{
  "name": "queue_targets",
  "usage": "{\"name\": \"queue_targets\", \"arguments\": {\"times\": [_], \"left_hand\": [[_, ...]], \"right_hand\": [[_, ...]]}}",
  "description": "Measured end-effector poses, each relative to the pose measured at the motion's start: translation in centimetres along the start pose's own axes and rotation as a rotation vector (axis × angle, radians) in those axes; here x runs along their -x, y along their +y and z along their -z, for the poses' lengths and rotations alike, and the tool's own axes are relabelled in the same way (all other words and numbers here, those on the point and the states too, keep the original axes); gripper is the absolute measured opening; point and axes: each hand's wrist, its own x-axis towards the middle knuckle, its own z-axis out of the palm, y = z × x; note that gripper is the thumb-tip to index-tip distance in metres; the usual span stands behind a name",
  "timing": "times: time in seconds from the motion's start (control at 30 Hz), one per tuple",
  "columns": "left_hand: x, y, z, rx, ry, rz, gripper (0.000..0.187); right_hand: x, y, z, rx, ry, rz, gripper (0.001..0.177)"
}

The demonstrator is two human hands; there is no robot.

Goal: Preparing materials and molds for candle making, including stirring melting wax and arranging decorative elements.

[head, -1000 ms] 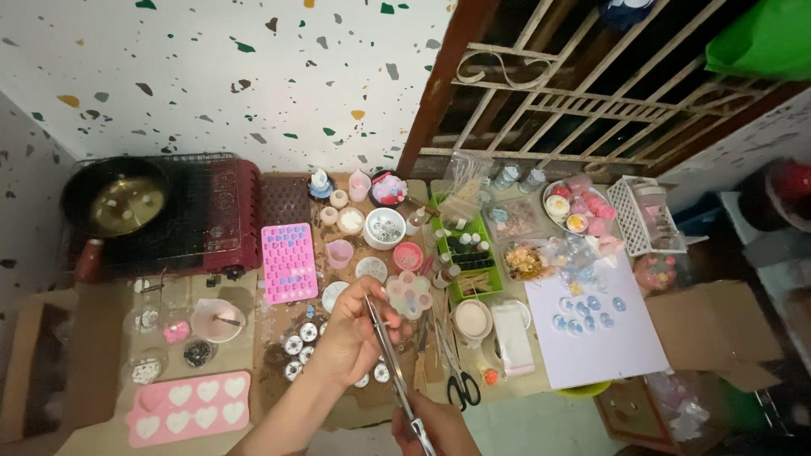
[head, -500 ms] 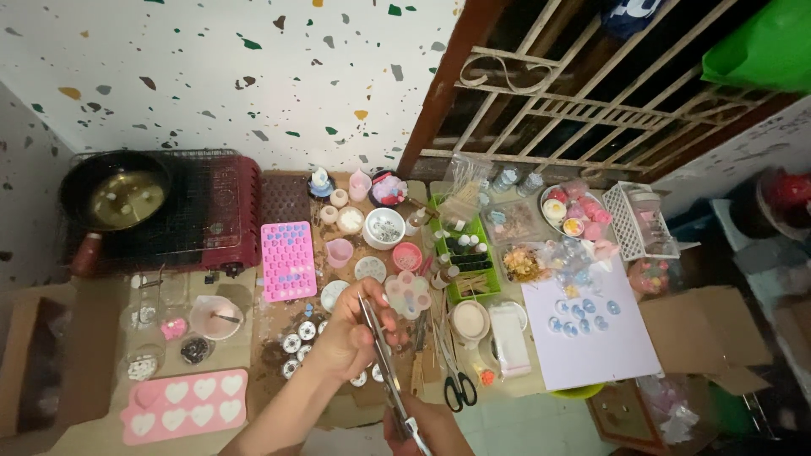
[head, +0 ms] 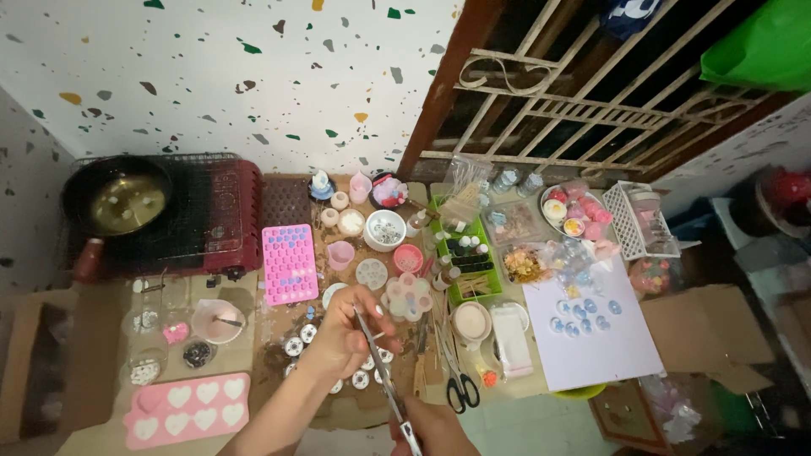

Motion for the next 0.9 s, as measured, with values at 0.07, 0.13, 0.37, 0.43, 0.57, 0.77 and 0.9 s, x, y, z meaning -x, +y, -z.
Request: {"name": "queue_targets", "arguments": {"times": [0.07, 0.13, 0.37, 0.43, 0.57, 0.77, 0.9], "left_hand": [[-0.3, 0.4, -1.1, 0.003, -0.054, -0.015, 0.044], [-0.2, 0.6, -1.4, 0.006, -0.107, -0.030, 0.043], [0.7, 1.0, -0.4, -0.102, -0.080, -0.012, 0.062], [0.8, 1.0, -0.4, -0.119, -0.107, -0.019, 0.062], [1.1, 0.9, -0.4, -0.094, -0.105, 0.018, 0.062], [1.6, 0.8, 0.0, -0.084, -0.114, 0.054, 0.063], [1.6, 0.7, -0.2, -0.112, -0.105, 0.049, 0.063]], "right_hand": [[-0.7, 0.7, -0.4, 0.016, -0.052, -0.034, 0.007], [-1.1, 1.4, -0.8, 0.033, -0.106, -0.068, 0.016], [-2.4, 0.8, -2.6, -0.516, 0.004, -0.468, 0.046], [-2.2, 2.7, -3.2, -0.630, 0.069, -0.564, 0.066], [-1.3, 7.3, -4.5, 0.043, -0.079, 0.108, 0.033], [-2.1, 7.5, -4.8, -0.100, -0.211, -0.316, 0.007], [-1.6, 7.1, -4.3, -0.036, -0.221, -0.243, 0.016]]}}
